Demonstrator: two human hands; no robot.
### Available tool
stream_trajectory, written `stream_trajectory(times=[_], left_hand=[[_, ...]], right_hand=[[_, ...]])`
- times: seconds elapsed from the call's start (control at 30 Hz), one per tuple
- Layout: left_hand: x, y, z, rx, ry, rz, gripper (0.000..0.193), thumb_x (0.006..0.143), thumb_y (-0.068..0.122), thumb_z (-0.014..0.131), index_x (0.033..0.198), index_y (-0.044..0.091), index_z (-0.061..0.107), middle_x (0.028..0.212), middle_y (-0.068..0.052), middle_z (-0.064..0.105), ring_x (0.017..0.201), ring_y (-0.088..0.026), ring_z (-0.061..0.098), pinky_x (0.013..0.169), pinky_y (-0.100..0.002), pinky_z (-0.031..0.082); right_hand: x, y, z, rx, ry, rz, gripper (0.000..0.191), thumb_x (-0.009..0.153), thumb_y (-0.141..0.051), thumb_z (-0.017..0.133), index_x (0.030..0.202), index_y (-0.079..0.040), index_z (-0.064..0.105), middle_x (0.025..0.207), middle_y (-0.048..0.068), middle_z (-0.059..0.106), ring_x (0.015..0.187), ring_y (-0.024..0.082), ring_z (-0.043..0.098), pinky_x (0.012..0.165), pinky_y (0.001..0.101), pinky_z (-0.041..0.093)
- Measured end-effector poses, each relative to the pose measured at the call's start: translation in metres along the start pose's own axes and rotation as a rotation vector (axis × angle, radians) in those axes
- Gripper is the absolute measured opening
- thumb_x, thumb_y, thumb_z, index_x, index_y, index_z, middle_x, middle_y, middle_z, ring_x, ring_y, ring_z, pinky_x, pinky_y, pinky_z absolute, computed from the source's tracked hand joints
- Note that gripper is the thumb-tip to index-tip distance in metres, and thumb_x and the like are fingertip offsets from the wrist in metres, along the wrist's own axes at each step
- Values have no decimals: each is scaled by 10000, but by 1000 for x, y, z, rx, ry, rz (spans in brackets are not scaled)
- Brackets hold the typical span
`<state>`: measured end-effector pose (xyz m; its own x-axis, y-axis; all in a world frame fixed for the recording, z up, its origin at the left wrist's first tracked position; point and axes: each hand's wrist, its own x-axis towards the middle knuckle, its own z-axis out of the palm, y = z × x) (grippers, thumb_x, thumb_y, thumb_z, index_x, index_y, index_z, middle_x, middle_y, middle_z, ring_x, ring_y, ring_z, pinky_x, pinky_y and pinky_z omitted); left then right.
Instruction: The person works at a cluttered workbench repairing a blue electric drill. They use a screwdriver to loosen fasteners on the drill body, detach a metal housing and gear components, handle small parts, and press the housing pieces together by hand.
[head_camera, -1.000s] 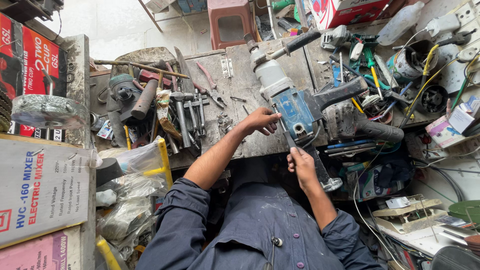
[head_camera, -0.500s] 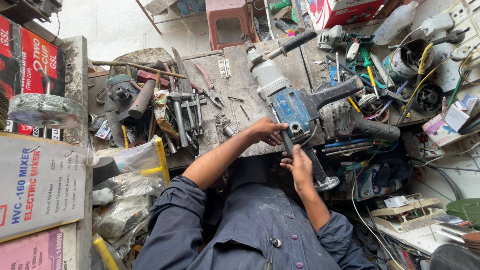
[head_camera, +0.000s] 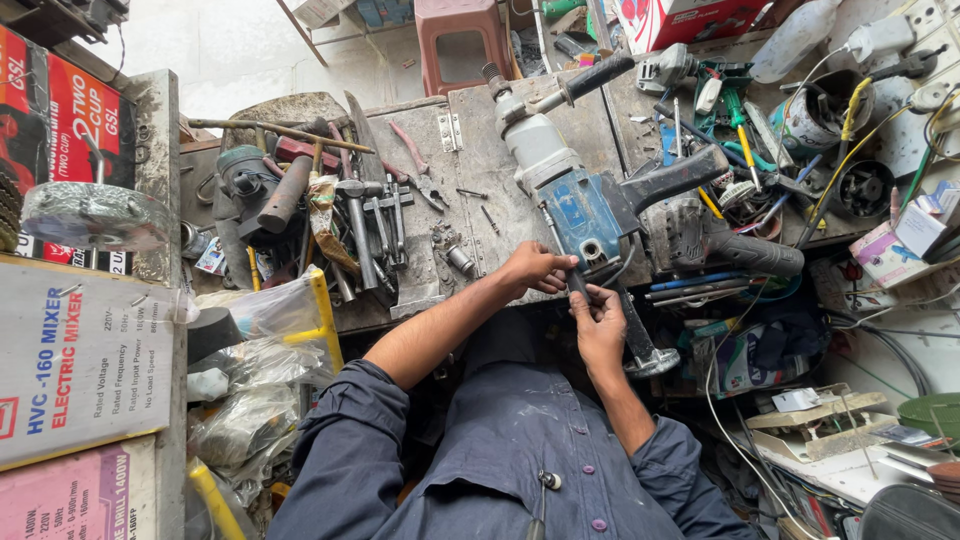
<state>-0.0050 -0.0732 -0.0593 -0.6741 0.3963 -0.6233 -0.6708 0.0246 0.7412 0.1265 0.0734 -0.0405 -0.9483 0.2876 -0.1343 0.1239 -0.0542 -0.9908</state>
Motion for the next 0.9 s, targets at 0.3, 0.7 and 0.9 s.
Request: stream_trajectory(times=[0.3,0.7,0.9], left_hand=[[-13,9,-2,-9,-73,23,358,897,281,736,1028,-48,683,862,-143,742,689,-205,757,601,-311,645],[-5,1,7,105,-101,37,483,835,356,824,984,-75,668,729,-136,729,581,-200,715,521,-311,595],[-5,4,2,-1,-157,28,516,809,281,823,1126,-35,568,804,-108,742,640,-179,747,620,-317,653]], right_hand=[[13,6,-17,515,-86,557,400,1066,-352,613,1150,32,683,988,142,728,788,146,691,697,255,571],[-11,-18,0,-107,-45,-108,425,862,-92,816,1190,6,565,1099,120,656,942,156,690,806,269,601],[-2,1,-6,227,-14,347,313,1036,-251,606,1163,33,641,1001,178,719,828,210,733,706,288,614]])
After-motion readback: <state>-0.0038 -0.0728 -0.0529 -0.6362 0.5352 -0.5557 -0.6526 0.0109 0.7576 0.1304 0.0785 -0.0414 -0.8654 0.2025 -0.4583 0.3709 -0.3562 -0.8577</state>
